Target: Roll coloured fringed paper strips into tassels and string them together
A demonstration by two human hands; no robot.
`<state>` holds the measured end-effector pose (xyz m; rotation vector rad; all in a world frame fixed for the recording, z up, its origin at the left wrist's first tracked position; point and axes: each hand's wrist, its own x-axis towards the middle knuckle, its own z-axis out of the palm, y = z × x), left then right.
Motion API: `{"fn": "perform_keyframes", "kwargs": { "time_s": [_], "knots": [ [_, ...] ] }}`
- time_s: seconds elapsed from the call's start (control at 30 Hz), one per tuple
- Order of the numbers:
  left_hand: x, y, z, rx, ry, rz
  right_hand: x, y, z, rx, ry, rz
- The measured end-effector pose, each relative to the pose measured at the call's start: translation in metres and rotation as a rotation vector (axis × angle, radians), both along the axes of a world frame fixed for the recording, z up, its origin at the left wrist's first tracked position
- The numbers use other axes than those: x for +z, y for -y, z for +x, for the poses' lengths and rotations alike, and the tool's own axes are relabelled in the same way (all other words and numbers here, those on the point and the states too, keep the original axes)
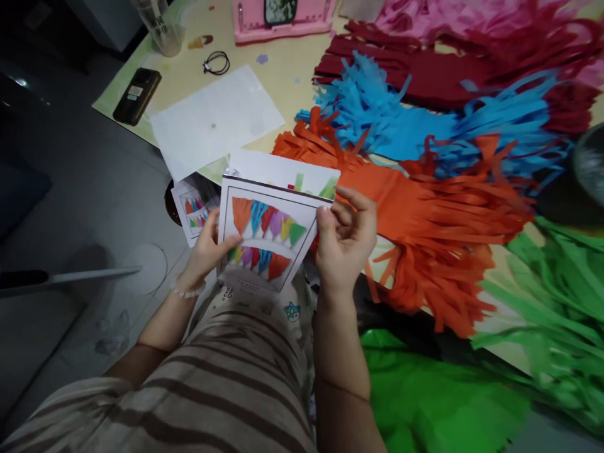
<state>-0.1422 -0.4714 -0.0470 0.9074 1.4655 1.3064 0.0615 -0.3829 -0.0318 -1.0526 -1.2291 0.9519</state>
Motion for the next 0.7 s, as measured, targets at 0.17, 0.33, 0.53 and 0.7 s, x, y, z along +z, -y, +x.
{"fn": "perform_keyframes", "kwargs": {
  "time_s": [0.17, 0.33, 0.53, 0.7],
  "knots": [
    [0.001, -0.022, -0.015, 0.157, -0.123, 0.352, -0.012, 0.008, 0.005, 0.043, 0.064, -0.015],
    [0.006, -0.028, -0.017, 0.132, -0.227, 0.398, -0.011, 0.010, 0.016, 0.092, 0.159, -0.065],
    [0.006, -0.024, -0.013, 0.127, -0.235, 0.344, -0.013, 0.012, 0.021, 0.114, 0.209, -0.093],
    [0.005, -0.022, -0.014, 0.108, -0.208, 0.272, -0.016, 0.017, 0.021, 0.099, 0.145, -0.135]
  ]
}}
